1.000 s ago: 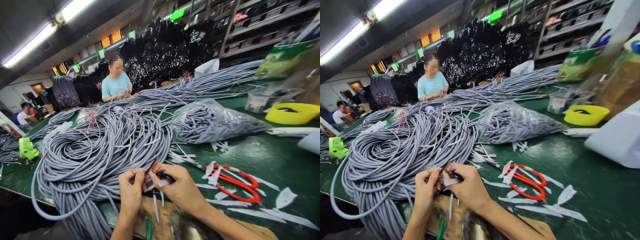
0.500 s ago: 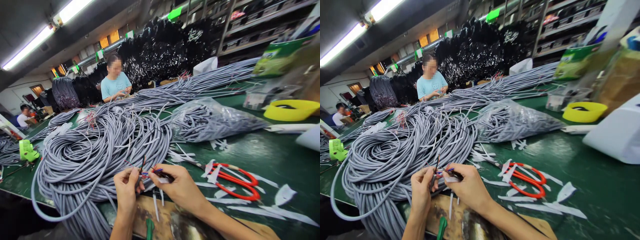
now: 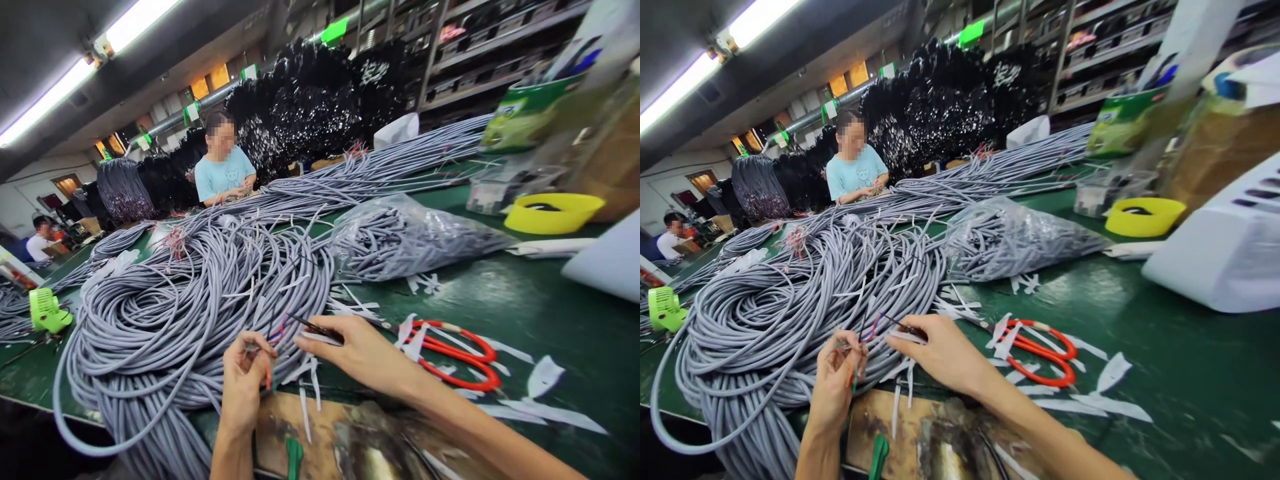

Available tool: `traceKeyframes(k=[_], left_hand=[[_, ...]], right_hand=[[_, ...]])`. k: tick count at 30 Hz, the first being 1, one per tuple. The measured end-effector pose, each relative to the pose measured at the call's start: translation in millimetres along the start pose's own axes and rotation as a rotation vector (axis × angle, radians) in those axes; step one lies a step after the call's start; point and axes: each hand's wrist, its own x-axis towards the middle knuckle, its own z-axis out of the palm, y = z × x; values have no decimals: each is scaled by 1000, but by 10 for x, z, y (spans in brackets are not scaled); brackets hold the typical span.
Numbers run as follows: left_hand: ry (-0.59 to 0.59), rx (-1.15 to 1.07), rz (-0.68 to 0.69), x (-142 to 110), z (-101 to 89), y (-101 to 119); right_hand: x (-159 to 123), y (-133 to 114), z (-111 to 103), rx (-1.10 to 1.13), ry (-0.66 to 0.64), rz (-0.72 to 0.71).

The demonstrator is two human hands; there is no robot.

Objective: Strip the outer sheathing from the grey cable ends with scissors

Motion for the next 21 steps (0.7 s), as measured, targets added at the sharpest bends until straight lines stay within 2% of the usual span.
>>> traceKeyframes(k=[4, 7, 9, 11, 12, 14, 16, 21], left_hand=[[56, -32, 25, 24, 14, -15], [73, 96, -2, 41, 12, -27], [68, 209, -31, 51, -6, -62], [67, 324, -36, 57, -29, -110], [70, 382, -25, 58, -39, -132], [81, 479, 19, 59, -49, -158], [91, 538, 76, 56, -44, -156], [118, 508, 135, 27, -6, -113]], right_hand=[[-151, 49, -131, -454, -99, 104], [-271, 184, -162, -473, -95, 34], [-347, 338, -227, -480, 18, -5], [-428, 501, -343, -609, 165, 90], [-468, 569, -410, -692, 182, 169], [-534, 658, -534, -815, 116, 344], [-570, 675, -623, -853, 56, 433], [-585, 579, -790, -831, 20, 470]])
